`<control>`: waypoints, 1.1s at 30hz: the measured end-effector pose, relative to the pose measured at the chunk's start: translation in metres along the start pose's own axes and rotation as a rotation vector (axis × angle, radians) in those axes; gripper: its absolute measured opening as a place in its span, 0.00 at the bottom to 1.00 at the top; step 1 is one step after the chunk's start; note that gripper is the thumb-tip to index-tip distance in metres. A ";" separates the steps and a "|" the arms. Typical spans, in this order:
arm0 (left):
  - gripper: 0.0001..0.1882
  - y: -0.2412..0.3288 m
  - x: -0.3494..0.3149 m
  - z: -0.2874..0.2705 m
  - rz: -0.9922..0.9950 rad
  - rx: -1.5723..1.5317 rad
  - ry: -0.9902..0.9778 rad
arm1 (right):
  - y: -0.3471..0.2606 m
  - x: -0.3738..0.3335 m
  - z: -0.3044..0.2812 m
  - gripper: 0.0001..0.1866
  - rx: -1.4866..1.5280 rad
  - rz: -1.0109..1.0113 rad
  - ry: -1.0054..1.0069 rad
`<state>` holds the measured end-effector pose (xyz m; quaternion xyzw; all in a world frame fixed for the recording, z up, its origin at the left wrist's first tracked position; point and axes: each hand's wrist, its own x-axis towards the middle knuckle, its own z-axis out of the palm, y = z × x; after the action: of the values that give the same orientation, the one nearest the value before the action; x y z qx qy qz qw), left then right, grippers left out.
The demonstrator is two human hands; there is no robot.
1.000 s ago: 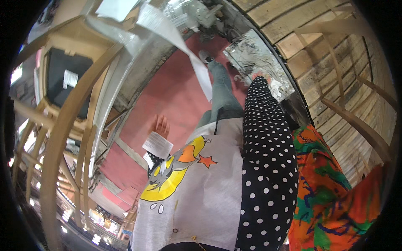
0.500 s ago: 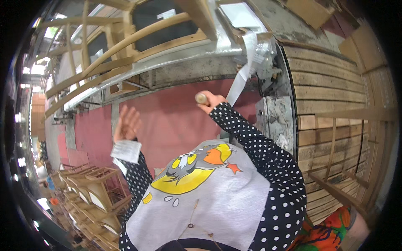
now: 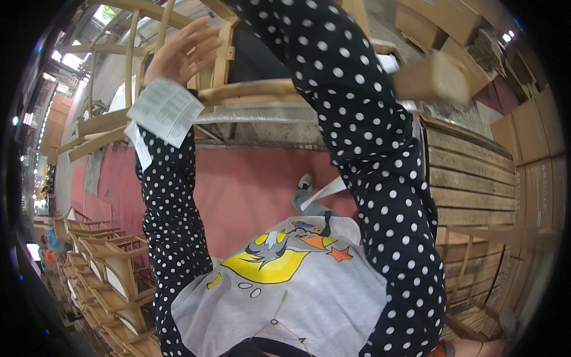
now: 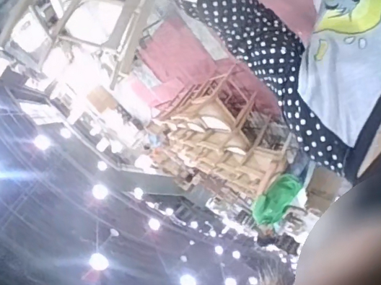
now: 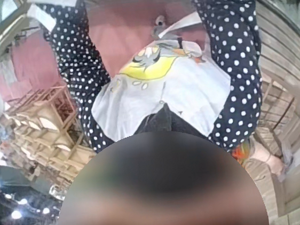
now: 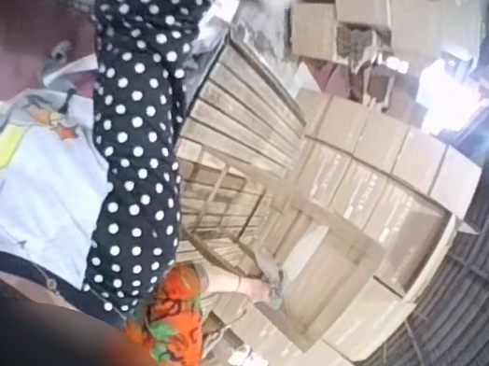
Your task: The person applies adhesive labels to the underside of wooden chairs using a small bottle. They place each label, press it down, and then move the chair to a nearby stack. The process is repeated for multiple chairs in a workshop setting.
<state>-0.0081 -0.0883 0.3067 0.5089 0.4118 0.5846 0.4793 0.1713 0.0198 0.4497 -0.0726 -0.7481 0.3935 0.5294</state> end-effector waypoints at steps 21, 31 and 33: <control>0.32 -0.317 0.332 -0.134 -0.574 1.341 -0.346 | 0.318 0.113 -0.048 0.21 -0.346 0.334 -0.101; 0.31 -0.329 0.323 -0.127 -0.630 1.314 -0.377 | 0.352 0.060 -0.051 0.22 -0.281 0.596 -0.127; 0.32 -0.326 0.326 -0.128 -0.610 1.263 -0.406 | 0.360 0.049 -0.048 0.23 -0.244 0.623 -0.140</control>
<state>-0.0966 0.2972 0.0379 0.6494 0.6969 -0.0296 0.3029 0.0801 0.3146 0.2526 -0.3335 -0.7659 0.4479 0.3186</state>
